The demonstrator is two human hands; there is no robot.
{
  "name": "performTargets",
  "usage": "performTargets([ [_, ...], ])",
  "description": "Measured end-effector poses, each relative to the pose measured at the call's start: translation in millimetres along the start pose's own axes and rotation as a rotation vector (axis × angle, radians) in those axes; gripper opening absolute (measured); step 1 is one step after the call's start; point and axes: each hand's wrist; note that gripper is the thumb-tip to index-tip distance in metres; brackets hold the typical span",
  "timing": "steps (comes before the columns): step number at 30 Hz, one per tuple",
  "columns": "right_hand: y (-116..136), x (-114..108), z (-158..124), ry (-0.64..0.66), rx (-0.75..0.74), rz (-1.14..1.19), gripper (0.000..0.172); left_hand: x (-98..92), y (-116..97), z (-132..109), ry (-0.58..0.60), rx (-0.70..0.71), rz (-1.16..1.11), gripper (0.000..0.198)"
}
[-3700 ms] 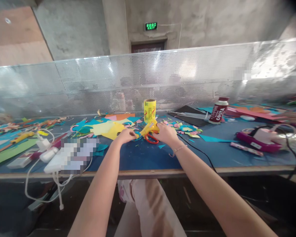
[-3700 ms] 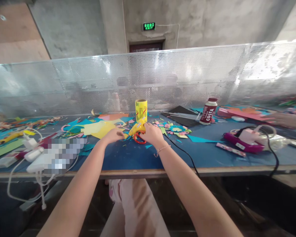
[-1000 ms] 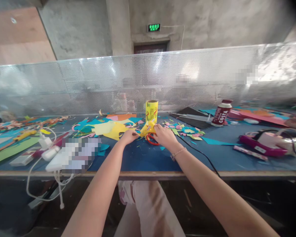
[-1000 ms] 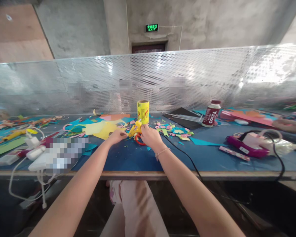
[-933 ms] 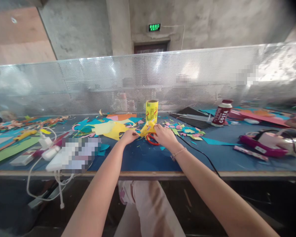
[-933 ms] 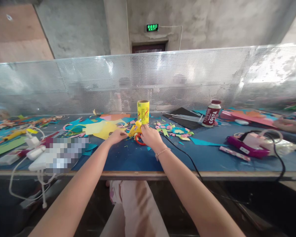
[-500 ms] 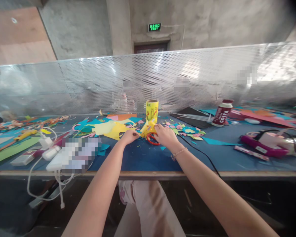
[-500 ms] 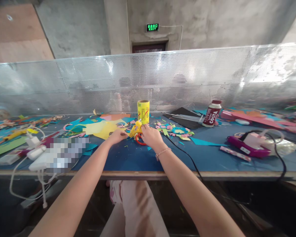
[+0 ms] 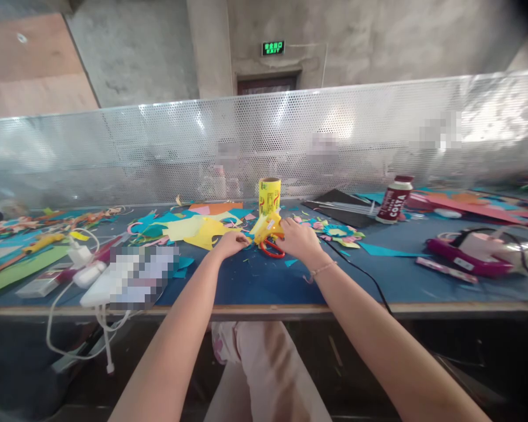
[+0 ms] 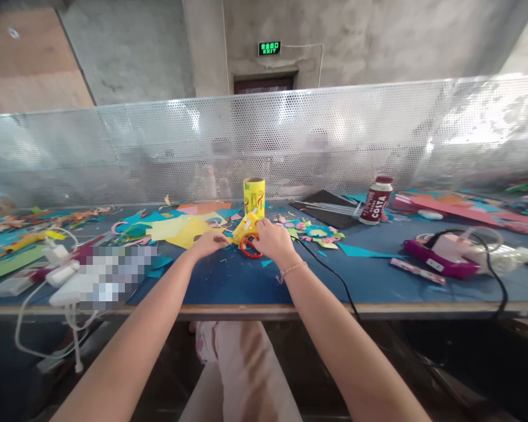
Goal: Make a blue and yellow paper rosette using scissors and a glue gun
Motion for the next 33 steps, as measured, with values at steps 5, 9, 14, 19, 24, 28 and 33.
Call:
performTargets([
  [5, -6.7, 0.9, 0.6, -0.015, 0.080, -0.012, 0.030, 0.3, -2.9, -1.8, 0.018, 0.054, 0.066, 0.013],
  [9, -8.4, 1.9, 0.1, -0.042, 0.085, -0.013, 0.030, 3.2, -4.5, -2.8, 0.008, 0.107, 0.152, 0.014],
  [14, -7.7, 0.1, 0.2, -0.039, 0.091, -0.005, 0.031, 6.9, -12.9, -3.1, -0.005, 0.139, 0.374, 0.018],
  [19, -7.1, -1.8, 0.0, -0.018, 0.098, -0.009, 0.034, 6.6, -27.8, -5.1, 0.014, 0.175, 0.529, 0.016],
  [24, -5.5, -2.3, -0.7, -0.004, 0.117, -0.012, 0.034, 6.3, -28.2, -7.2, -0.003, 0.164, 0.464, 0.015],
  [28, -5.3, -1.9, 0.0, 0.014, 0.131, -0.002, 0.035, 3.9, -15.3, -6.7, -0.010, 0.119, 0.264, 0.018],
  [33, -5.6, -2.8, 1.0, 0.037, 0.126, -0.004, 0.033, -2.5, -8.4, -6.4, -0.020, 0.099, 0.166, 0.022],
])
Point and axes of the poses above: each hand's wrist, its own z-axis towards the middle knuckle, its own x-axis out of the palm, y = z × x, and after that the axes turned 12 degrees about -y, right-handed
